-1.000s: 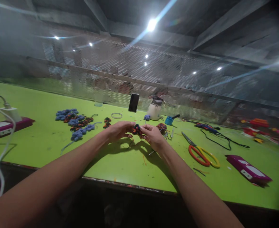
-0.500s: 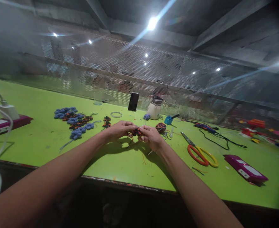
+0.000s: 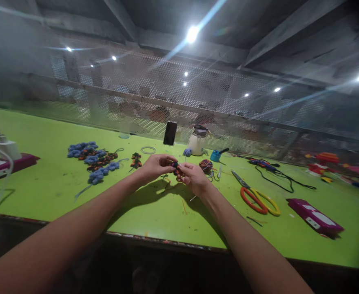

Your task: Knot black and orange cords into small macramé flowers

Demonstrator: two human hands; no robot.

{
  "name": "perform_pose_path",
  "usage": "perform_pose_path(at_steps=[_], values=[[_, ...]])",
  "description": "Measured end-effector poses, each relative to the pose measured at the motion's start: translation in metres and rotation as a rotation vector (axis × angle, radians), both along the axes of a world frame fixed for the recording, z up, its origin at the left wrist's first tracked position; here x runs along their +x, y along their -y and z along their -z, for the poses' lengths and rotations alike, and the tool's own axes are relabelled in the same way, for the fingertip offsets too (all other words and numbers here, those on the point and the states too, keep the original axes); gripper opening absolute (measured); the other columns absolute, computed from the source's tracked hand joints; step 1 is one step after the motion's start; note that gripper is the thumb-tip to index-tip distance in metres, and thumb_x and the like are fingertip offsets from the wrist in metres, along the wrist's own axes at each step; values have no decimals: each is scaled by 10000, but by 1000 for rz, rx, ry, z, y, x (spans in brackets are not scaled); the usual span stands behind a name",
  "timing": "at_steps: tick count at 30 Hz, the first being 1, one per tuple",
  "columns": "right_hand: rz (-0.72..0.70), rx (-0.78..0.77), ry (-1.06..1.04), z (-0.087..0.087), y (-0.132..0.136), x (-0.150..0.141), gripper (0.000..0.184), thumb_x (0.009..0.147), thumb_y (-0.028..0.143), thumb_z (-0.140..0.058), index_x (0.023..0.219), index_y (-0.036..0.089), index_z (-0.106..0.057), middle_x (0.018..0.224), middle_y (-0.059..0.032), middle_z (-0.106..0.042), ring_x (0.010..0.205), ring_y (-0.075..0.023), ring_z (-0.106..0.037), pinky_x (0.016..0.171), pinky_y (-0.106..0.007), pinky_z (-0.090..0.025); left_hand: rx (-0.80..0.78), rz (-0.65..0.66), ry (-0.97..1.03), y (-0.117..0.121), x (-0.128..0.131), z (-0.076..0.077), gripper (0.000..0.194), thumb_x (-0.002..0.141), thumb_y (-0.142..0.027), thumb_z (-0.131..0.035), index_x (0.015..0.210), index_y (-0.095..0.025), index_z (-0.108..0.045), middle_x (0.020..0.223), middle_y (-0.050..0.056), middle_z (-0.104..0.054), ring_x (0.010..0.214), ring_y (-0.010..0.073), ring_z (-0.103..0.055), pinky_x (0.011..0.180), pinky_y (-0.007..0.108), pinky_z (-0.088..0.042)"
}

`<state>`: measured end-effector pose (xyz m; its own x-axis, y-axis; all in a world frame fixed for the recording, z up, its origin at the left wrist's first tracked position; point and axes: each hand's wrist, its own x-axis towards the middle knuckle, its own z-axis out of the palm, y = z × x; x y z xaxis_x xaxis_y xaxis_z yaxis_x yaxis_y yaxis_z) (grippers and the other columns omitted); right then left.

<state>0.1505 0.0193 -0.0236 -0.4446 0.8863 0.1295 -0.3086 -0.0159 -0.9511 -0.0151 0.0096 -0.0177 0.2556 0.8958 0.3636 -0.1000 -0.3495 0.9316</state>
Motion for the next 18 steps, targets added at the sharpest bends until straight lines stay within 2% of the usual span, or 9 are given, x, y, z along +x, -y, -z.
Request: perform_pose_path(at_steps=[9, 14, 18], values=[[3, 7, 11, 0, 1, -1, 219, 635, 274, -749, 625, 136, -580, 584, 4, -585, 499, -76, -483, 498, -220, -406, -117, -8, 31, 3, -5, -3, 252, 591, -146, -739, 834, -93, -699, 721, 60, -696, 696, 140, -625, 758, 306, -454], [26, 18, 53, 2, -1, -1, 220, 654, 287, -734, 637, 137, -574, 584, 4, -581, 490, -78, -494, 485, -218, -401, -165, 62, 8, 5, -5, -3, 400, 631, -119, -699, 1028, -138, -652, 787, 54, -693, 704, 129, -621, 718, 282, -449], [36, 21, 84, 4, -1, 0, 215, 657, 286, -726, 643, 133, -574, 575, 3, -576, 487, -76, -491, 485, -214, -398, -190, 67, -42, 6, -5, -4, 254, 621, -88, -689, 873, -110, -665, 742, 56, -688, 708, 130, -622, 753, 284, -446]])
